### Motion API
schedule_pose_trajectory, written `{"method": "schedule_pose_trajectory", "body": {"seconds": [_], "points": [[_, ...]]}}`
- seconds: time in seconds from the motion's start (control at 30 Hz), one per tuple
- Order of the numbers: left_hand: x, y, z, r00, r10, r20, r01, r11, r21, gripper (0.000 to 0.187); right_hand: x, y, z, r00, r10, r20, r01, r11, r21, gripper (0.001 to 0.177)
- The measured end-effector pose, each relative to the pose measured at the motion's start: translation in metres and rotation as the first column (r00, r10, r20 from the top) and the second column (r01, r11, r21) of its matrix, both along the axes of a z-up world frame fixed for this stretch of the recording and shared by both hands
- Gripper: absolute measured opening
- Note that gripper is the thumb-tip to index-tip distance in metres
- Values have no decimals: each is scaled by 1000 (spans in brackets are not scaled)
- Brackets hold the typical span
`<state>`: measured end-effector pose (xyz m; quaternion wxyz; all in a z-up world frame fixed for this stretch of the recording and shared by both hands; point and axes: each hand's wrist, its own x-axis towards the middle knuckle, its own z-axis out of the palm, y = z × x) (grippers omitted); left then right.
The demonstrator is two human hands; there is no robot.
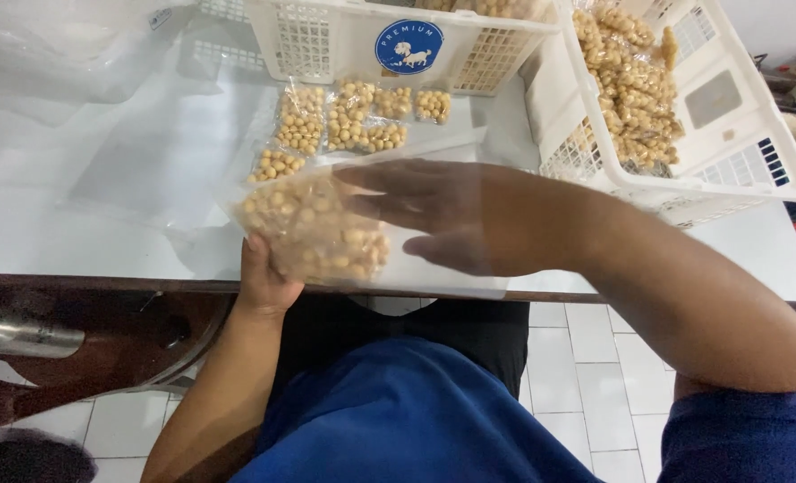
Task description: The person picks up small round snacks from white baskets and places them into clear plastic bags on a table. They handle the snacks by hand and arrange the filled bags in rows.
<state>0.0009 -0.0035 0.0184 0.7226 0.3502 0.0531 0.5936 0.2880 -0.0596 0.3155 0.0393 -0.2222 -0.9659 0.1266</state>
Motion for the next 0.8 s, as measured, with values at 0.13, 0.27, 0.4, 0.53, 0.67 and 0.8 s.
{"method": "schedule_pose_trajectory", "body": {"seconds": [0.13, 0.27, 0.4, 0.53, 0.67, 0.8], "points": [[-3, 4, -19, 1000, 21, 15, -21, 1000, -19, 95, -10, 2, -17, 998, 24, -62, -16, 991, 136, 59], [0, -4, 11, 1000, 10, -26, -9, 1000, 12, 115, -23, -1, -26, 1000, 19, -19, -8, 881, 473, 31], [2, -3, 7, 998, 54, -31, -53, 998, 27, 116, -38, -8, -17, 948, -307, -82, 304, 952, -41, 56], [2, -5, 11, 997, 37, -67, -38, 999, -18, 129, -14, 4, -46, 971, 59, 230, -186, 793, 580, 44], [4, -4, 8, 997, 39, -72, -33, 996, 79, 108, -18, 6, -48, 1000, 2, -4, 0, 922, 388, 46], [3, -3, 1, 998, 39, -51, -30, 988, 153, 103, -27, 7, -43, 997, 80, -8, -63, 835, 546, 26]]}}
